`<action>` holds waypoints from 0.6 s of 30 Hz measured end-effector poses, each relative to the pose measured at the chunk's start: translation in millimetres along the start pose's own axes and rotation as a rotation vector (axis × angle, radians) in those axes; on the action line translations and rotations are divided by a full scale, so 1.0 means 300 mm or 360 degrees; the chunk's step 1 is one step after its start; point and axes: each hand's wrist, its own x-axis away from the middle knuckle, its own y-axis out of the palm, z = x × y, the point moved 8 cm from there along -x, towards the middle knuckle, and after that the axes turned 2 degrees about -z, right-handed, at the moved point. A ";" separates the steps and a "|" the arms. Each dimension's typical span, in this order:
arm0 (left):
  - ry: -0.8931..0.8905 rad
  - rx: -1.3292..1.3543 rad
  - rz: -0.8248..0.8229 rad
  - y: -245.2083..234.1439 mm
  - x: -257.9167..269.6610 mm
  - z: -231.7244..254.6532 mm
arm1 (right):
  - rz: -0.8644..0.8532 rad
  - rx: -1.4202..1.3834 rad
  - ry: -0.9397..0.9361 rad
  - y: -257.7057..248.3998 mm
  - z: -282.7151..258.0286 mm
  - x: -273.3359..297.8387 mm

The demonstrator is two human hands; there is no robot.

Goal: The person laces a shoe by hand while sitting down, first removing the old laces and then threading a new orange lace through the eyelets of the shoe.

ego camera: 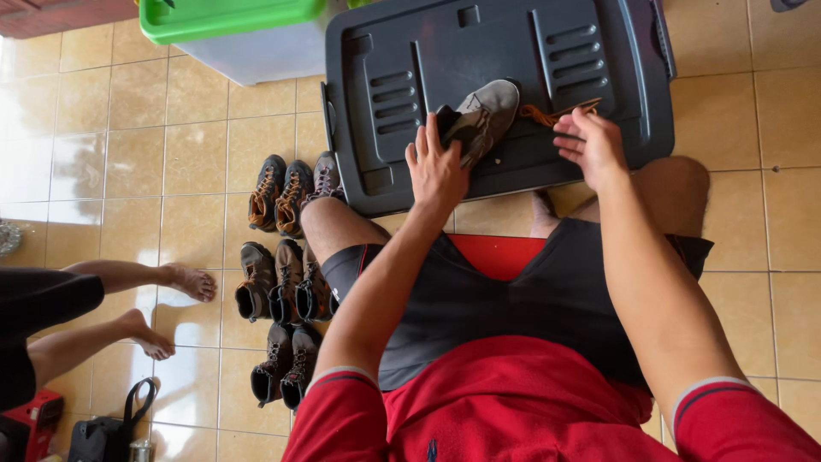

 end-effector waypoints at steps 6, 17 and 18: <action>0.0195 -0.0207 -0.0489 -0.013 -0.186 -0.034 | 0.0097 -0.0180 0.0062 -0.041 -0.126 0.095; -0.0033 -0.0097 -0.0618 -0.114 -0.509 -0.343 | 0.0078 0.0339 0.0000 -0.014 -0.104 0.010; 0.0073 0.0137 -0.0558 -0.122 -0.541 -0.350 | 0.0055 0.0615 -0.0071 0.001 -0.102 -0.003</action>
